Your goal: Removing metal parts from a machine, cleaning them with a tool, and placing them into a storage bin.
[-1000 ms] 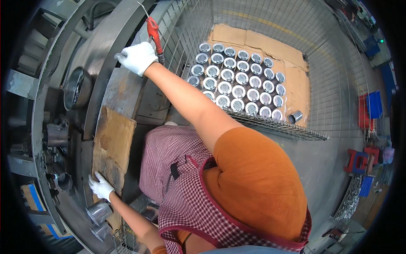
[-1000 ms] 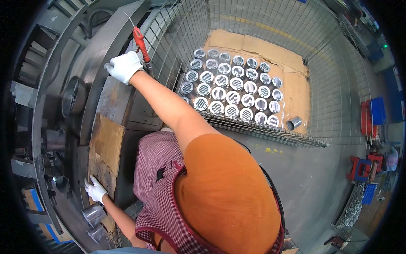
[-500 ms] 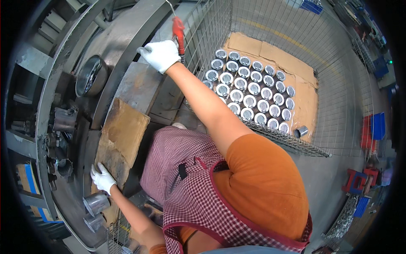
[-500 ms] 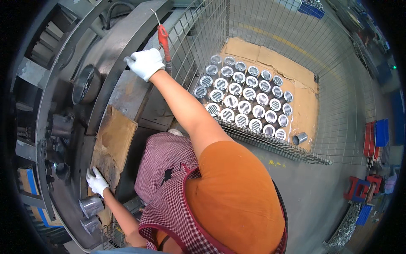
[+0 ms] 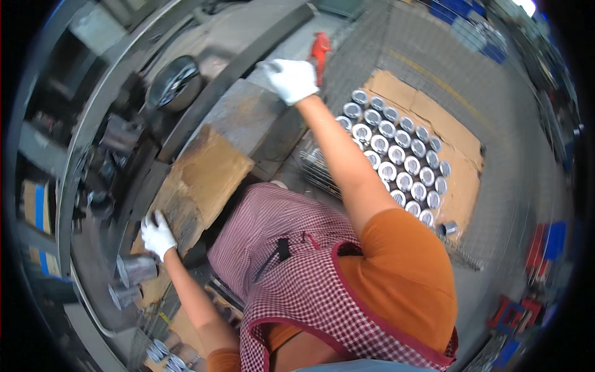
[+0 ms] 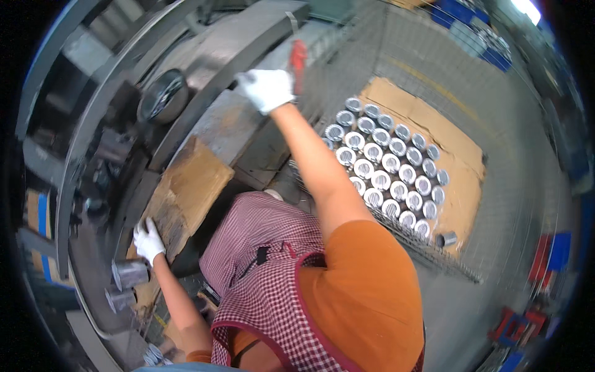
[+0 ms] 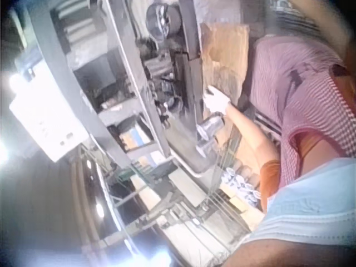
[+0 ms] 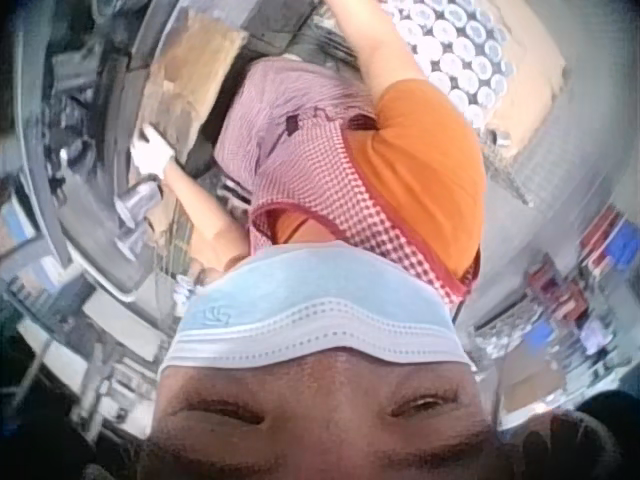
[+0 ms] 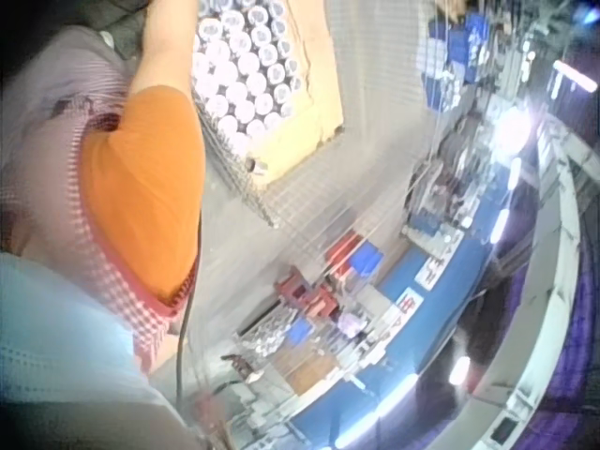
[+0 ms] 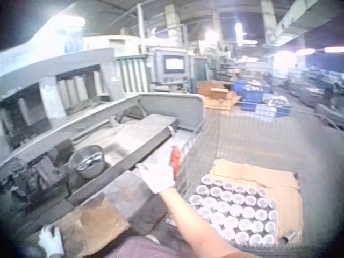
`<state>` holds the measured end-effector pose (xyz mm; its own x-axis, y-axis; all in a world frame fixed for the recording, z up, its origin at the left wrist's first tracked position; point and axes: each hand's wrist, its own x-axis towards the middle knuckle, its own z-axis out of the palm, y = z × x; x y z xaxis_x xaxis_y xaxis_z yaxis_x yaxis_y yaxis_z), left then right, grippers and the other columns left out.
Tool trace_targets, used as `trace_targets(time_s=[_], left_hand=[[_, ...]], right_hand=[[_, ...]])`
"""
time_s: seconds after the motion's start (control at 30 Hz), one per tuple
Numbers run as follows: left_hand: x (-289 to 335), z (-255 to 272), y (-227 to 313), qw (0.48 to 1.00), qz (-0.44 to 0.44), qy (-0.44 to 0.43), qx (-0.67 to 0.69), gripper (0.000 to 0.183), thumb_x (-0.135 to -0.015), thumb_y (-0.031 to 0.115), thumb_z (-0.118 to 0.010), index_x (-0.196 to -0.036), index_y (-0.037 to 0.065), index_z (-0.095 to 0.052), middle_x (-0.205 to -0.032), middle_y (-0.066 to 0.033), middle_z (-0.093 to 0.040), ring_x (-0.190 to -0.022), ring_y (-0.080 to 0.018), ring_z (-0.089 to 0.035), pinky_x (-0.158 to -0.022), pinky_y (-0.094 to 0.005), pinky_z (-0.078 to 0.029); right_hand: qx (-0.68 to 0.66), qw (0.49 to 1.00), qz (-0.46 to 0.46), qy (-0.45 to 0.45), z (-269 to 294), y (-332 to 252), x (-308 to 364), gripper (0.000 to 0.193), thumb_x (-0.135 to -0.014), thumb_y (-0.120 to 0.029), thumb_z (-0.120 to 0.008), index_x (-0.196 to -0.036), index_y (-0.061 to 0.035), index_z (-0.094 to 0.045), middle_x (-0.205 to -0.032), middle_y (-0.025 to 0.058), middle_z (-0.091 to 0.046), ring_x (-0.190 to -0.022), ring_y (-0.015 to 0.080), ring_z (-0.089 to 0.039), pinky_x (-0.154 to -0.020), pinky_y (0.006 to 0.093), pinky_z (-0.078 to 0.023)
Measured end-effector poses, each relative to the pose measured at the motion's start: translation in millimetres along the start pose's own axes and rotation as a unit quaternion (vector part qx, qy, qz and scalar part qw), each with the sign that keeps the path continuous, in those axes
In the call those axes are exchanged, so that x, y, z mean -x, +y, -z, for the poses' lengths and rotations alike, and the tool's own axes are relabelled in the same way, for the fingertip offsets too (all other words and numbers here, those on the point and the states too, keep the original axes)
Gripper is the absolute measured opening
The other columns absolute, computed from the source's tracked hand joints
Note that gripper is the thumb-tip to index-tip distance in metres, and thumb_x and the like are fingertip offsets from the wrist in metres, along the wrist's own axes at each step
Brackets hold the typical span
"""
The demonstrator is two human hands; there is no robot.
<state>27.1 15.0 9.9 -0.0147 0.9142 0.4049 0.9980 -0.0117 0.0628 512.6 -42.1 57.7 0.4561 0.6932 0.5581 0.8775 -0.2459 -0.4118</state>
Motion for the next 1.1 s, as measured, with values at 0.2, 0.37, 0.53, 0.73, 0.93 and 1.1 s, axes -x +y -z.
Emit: trace_targets(time_s=[0.2, 0.37, 0.53, 0.73, 0.93, 1.1], left_hand=[[-1.4, 0.9, 1.8, 0.997, 0.022, -0.079, 0.012, 0.047, -0.086, 0.047, -0.055, -0.117, 0.013, -0.063, -0.124, -0.0140, -0.059, -0.112, -0.0325, -0.056, -0.093, -0.0458, -0.044], [6.7, 0.6, 14.2, 0.994, 0.011, 0.101, 0.025, 0.047, -0.086, 0.049, -0.055, -0.118, 0.015, -0.062, -0.128, -0.0127, -0.055, -0.113, -0.0317, -0.055, -0.094, -0.0485, -0.040], [7.2, -1.7, 10.8, 0.992, 0.024, 0.116, 0.036, 0.042, -0.085, 0.046, -0.058, -0.115, 0.016, -0.062, -0.124, -0.0101, -0.057, -0.112, -0.0295, -0.053, -0.092, -0.0467, -0.039], [4.8, -2.5, 5.0, 0.996, 0.019, 0.029, 0.077, 0.041, -0.087, 0.043, -0.056, -0.117, 0.015, -0.061, -0.123, -0.0100, -0.056, -0.112, -0.0288, -0.051, -0.092, -0.0473, -0.038], [5.2, -4.7, 8.0, 0.996, 0.041, 0.053, 0.067, 0.042, -0.086, 0.045, -0.056, -0.116, 0.016, -0.062, -0.124, -0.0092, -0.057, -0.115, -0.0282, -0.049, -0.093, -0.0478, -0.038], [6.3, -6.0, 9.3, 0.985, 0.041, 0.160, 0.041, 0.043, -0.086, 0.048, -0.054, -0.114, 0.017, -0.064, -0.126, -0.0082, -0.057, -0.116, -0.0276, -0.050, -0.094, -0.0479, -0.037]], right_hand=[[-0.009, 0.998, -0.053, 0.032, -9.5, 20.3, 6.9, 0.040, -0.083, -0.042, -0.056, -0.103, -0.0098, -0.071, -0.092, 0.0156, -0.069, -0.086, 0.0326, -0.067, -0.080, 0.0403, -0.052], [-0.029, 0.995, -0.065, 0.068, -18.3, 49.9, 4.2, 0.040, -0.087, -0.045, -0.058, -0.097, -0.0087, -0.072, -0.090, 0.0147, -0.069, -0.084, 0.0321, -0.067, -0.076, 0.0374, -0.051], [-0.050, 0.994, -0.100, 0.013, -9.8, 29.5, -1.6, 0.040, -0.089, -0.042, -0.059, -0.099, -0.0053, -0.070, -0.091, 0.0155, -0.069, -0.081, 0.0303, -0.067, -0.073, 0.0351, -0.050], [-0.138, 0.984, -0.104, 0.030, -15.8, 30.8, -2.1, 0.043, -0.087, -0.043, -0.062, -0.101, -0.0028, -0.069, -0.091, 0.0169, -0.069, -0.082, 0.0268, -0.068, -0.074, 0.0338, -0.048], [-0.091, 0.989, -0.112, 0.014, -17.2, 36.8, -3.3, 0.044, -0.088, -0.045, -0.059, -0.100, -0.0041, -0.069, -0.088, 0.0164, -0.069, -0.078, 0.0296, -0.066, -0.072, 0.0337, -0.048], [-0.106, 0.989, -0.107, 0.003, -13.9, 34.3, -2.8, 0.044, -0.089, -0.045, -0.058, -0.099, -0.0038, -0.069, -0.087, 0.0159, -0.069, -0.076, 0.0287, -0.065, -0.070, 0.0339, -0.047]])
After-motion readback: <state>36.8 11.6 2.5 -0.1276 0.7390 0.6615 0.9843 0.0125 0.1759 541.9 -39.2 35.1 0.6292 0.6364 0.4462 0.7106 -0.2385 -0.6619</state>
